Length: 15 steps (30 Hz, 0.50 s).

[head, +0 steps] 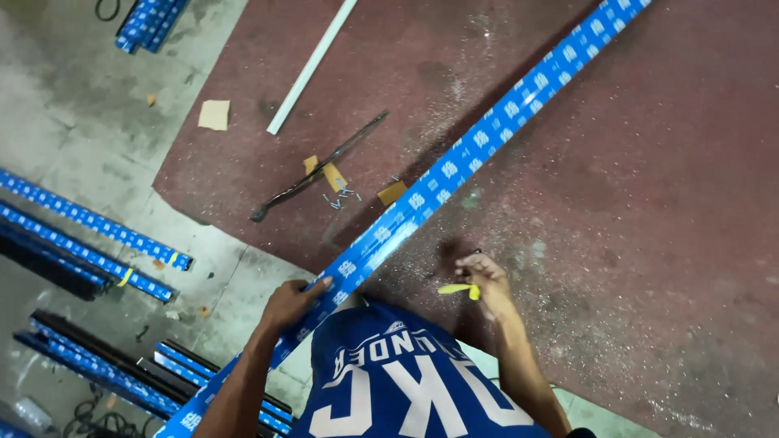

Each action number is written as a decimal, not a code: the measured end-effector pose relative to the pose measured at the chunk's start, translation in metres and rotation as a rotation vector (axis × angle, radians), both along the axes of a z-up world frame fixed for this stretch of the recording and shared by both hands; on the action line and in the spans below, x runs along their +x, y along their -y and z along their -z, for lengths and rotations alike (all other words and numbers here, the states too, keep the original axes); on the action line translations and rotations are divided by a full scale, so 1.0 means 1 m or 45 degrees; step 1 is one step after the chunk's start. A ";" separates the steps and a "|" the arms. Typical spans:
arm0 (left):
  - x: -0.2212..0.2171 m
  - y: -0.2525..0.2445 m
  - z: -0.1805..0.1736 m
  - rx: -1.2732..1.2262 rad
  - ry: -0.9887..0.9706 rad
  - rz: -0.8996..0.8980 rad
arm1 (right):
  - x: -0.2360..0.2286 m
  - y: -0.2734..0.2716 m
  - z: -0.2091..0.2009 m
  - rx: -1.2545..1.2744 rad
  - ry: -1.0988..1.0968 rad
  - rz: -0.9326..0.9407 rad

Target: Applying protective film and adhesive pads to metal frame components and trimming them with scissors.

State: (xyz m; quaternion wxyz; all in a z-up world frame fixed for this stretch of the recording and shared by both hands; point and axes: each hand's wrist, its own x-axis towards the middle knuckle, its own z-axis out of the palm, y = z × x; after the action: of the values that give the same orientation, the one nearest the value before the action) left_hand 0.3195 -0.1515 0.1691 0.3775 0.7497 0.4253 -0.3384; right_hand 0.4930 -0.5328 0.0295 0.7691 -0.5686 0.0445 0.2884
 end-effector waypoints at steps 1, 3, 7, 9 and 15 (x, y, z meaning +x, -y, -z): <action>0.011 0.003 -0.003 -0.002 -0.002 0.013 | -0.004 -0.008 -0.007 -0.002 -0.002 0.013; 0.035 0.008 -0.010 -0.045 0.115 -0.033 | -0.008 -0.026 -0.022 -0.157 0.050 -0.049; 0.082 0.032 -0.037 -0.113 0.205 0.005 | -0.009 -0.040 -0.035 -0.415 0.119 -0.166; 0.106 0.042 -0.044 -0.171 0.272 0.018 | -0.011 -0.043 -0.026 -0.450 0.221 -0.494; 0.217 0.069 -0.017 -0.135 0.358 0.057 | -0.001 -0.091 -0.068 -0.209 0.430 -0.908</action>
State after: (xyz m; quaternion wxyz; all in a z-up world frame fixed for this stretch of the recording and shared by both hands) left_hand 0.5363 -0.2203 0.1862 0.4648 0.7781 0.3329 -0.2604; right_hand 0.4917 -0.4421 0.0978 0.5692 -0.6473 -0.2598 0.4354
